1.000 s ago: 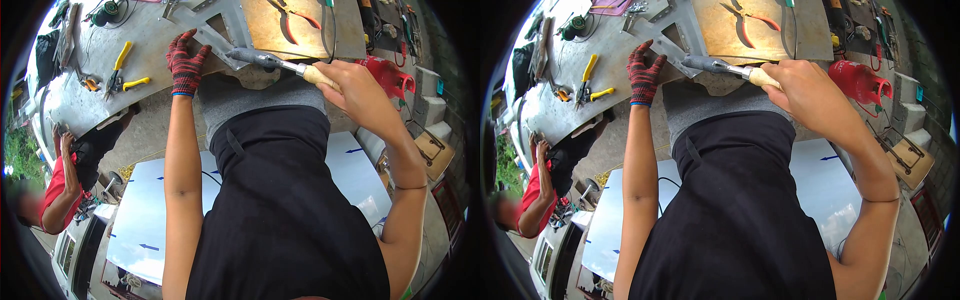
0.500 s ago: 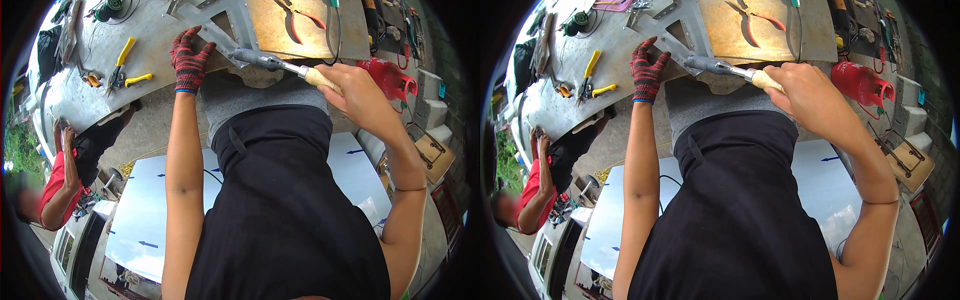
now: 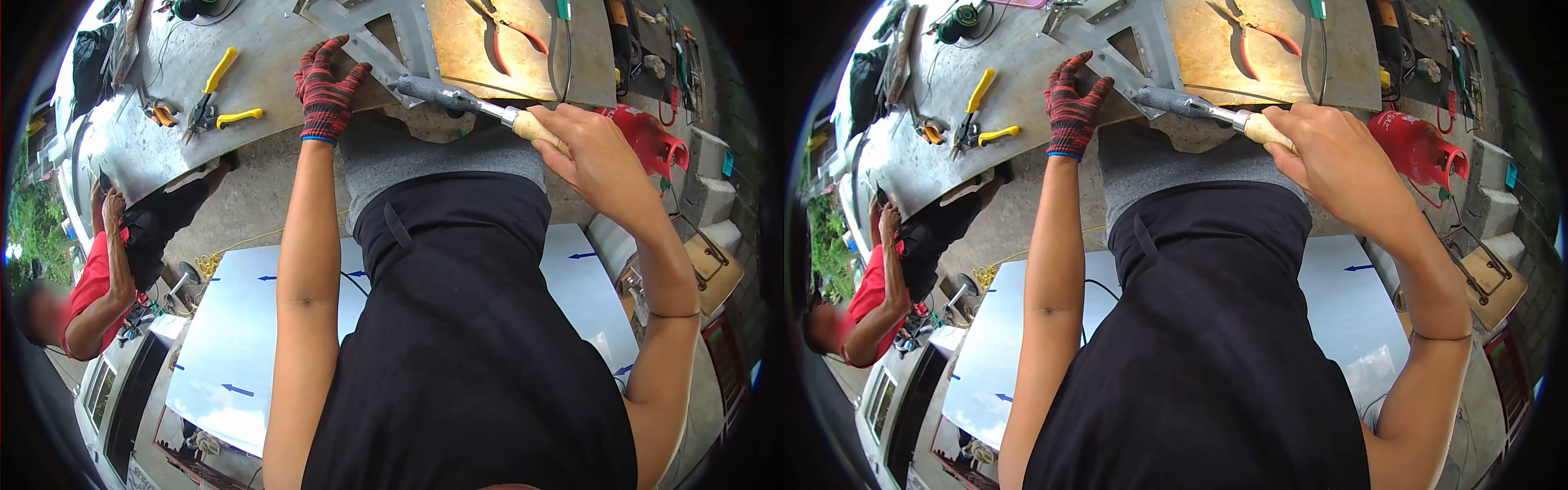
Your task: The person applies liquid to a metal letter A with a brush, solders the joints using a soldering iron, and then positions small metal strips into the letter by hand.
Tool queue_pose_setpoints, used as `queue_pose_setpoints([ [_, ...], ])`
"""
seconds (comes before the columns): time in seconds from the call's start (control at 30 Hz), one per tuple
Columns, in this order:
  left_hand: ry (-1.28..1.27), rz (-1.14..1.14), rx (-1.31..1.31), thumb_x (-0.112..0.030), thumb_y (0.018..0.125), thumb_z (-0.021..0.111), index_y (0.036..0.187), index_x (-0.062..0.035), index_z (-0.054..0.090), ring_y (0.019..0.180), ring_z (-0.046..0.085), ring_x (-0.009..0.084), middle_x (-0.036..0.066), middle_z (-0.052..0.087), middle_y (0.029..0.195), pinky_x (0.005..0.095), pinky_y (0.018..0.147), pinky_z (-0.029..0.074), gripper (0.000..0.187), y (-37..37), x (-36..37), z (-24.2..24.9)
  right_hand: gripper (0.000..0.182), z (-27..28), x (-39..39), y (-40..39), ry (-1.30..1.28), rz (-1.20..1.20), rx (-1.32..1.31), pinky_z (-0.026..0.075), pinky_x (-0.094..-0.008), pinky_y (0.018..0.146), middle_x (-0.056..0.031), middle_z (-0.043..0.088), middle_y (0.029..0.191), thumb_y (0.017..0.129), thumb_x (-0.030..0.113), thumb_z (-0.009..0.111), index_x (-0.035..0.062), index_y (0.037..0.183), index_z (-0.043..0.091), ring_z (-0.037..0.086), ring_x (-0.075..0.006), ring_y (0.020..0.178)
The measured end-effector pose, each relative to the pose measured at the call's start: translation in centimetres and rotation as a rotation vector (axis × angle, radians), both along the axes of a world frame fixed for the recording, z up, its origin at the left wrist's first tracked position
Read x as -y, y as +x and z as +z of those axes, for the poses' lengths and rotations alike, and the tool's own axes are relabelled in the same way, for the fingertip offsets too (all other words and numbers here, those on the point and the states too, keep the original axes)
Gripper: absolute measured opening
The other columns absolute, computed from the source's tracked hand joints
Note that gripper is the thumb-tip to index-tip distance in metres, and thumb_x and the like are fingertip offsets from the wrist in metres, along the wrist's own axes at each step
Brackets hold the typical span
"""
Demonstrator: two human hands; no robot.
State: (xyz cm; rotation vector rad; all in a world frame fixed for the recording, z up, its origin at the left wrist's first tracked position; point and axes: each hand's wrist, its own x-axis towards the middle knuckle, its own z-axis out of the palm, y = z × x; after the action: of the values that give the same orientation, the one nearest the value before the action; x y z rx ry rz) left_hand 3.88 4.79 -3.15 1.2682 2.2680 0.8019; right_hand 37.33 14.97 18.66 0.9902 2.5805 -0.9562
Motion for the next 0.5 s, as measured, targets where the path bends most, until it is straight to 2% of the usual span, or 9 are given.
queue_pose_setpoints([
  [0.5, 0.023, -0.007, 0.016, -0.035, 0.072, 0.091, 0.134, -0.0301, 0.066, 0.13, 0.052, 0.0337, 0.01, 0.056, 0.141, 0.0503, 0.113, 0.04, 0.067, -0.2, 0.1, -0.4, 0.032, -0.8, -1.1, 0.3, 0.024, 0.032, -0.059, 0.051, -0.0504, 0.085, -0.0219, 0.069, 0.096, 0.092, 0.017, 0.069, -0.0053, 0.115, 0.068, 0.066, -0.0421, 0.095],
])
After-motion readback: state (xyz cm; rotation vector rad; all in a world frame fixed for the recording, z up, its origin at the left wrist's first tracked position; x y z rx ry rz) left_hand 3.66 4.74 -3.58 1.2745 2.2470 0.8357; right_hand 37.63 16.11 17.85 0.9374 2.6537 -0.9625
